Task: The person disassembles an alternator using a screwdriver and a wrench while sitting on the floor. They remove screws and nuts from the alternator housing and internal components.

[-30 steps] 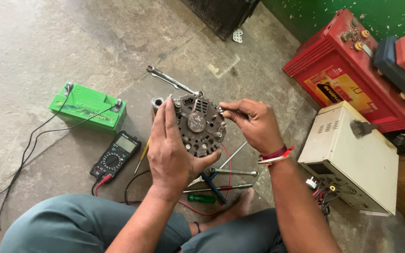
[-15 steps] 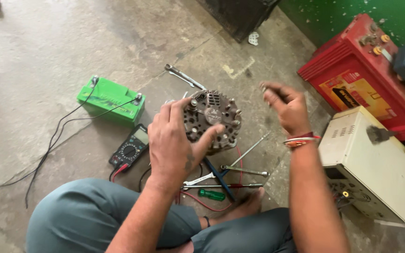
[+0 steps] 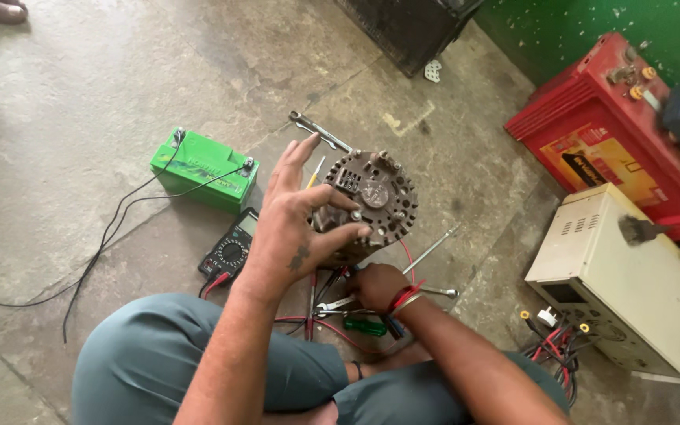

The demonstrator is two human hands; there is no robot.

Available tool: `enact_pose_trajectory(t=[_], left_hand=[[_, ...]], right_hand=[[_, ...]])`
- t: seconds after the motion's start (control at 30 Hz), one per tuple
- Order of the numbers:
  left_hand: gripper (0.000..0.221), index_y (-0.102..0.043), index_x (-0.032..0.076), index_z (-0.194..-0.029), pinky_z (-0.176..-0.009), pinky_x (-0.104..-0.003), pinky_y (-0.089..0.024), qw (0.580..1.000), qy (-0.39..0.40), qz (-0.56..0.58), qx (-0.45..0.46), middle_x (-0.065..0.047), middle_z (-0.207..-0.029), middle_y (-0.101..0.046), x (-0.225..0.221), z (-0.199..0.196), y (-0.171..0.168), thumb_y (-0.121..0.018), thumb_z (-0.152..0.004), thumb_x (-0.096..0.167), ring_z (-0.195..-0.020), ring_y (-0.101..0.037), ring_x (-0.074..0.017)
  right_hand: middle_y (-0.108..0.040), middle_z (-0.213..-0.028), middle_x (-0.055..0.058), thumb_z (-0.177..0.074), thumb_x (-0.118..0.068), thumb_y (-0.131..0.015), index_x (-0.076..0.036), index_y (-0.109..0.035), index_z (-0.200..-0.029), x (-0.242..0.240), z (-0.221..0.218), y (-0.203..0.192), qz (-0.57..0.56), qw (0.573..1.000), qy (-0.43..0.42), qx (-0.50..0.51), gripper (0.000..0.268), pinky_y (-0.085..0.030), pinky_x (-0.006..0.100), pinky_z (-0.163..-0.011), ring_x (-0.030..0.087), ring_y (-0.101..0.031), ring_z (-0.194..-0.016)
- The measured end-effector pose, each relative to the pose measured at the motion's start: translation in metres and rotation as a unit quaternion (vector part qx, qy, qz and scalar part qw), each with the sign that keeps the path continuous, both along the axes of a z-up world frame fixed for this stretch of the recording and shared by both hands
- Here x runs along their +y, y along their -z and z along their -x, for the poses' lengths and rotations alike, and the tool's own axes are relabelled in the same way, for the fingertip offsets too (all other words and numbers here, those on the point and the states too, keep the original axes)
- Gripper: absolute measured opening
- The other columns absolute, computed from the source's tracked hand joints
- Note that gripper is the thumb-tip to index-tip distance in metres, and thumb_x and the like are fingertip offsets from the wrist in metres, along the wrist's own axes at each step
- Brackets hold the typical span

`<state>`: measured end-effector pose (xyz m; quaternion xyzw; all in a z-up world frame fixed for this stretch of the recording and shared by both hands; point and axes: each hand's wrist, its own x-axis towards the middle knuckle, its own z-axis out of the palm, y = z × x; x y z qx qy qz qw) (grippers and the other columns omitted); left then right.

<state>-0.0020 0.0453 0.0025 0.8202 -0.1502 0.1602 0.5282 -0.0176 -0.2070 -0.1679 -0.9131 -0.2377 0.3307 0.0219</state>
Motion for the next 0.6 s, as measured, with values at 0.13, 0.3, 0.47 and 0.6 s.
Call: enact_pose_trajectory(t=[0.13, 0.3, 0.47, 0.6], left_hand=[[0.04, -0.084, 0.024, -0.095, -0.122, -0.051, -0.025, 0.997, 0.07, 0.001, 0.018, -0.021, -0.165, -0.027, 0.009, -0.004, 0.002, -0.095, -0.057, 0.031, -0.154, -0.021, -0.0471], [0.044, -0.084, 0.028, -0.098, -0.123, -0.051, -0.025, 0.996, 0.084, 0.0, -0.006, -0.021, -0.167, -0.024, 0.009, -0.002, 0.006, -0.095, -0.055, 0.03, -0.154, -0.018, -0.0477], [0.06, -0.077, 0.028, -0.112, -0.119, -0.052, -0.027, 0.997, 0.067, -0.017, -0.02, -0.021, -0.165, -0.026, -0.003, 0.005, 0.005, -0.097, -0.056, 0.03, -0.152, -0.022, -0.0477], [0.088, -0.062, 0.028, -0.136, -0.118, -0.051, -0.031, 0.997, 0.069, -0.022, -0.011, -0.019, -0.16, -0.034, -0.011, 0.008, 0.002, -0.096, -0.055, 0.029, -0.149, -0.03, -0.0429]], right_hand=[[-0.073, -0.099, 0.014, -0.086, -0.023, -0.061, -0.012, -0.076, -0.097, 0.021, 0.01, 0.008, -0.02, 0.994, -0.055, -0.09, 0.021, -0.056, 0.049, -0.078, 0.034, -0.071, -0.092], [-0.071, -0.105, 0.016, -0.084, -0.02, -0.063, -0.009, -0.075, -0.096, 0.021, 0.015, 0.009, -0.096, 0.983, -0.109, -0.116, 0.021, -0.055, 0.05, -0.078, 0.036, -0.07, -0.092], [-0.072, -0.102, 0.016, -0.086, -0.017, -0.063, -0.009, -0.07, -0.109, 0.019, 0.025, -0.009, 0.004, 0.991, -0.126, -0.035, 0.025, -0.05, 0.049, -0.092, 0.037, -0.067, -0.101], [-0.07, -0.111, 0.017, -0.086, -0.013, -0.06, -0.009, -0.068, -0.12, 0.014, 0.028, -0.029, -0.149, 0.988, 0.002, -0.026, 0.035, -0.052, 0.048, -0.088, 0.039, -0.066, -0.101]])
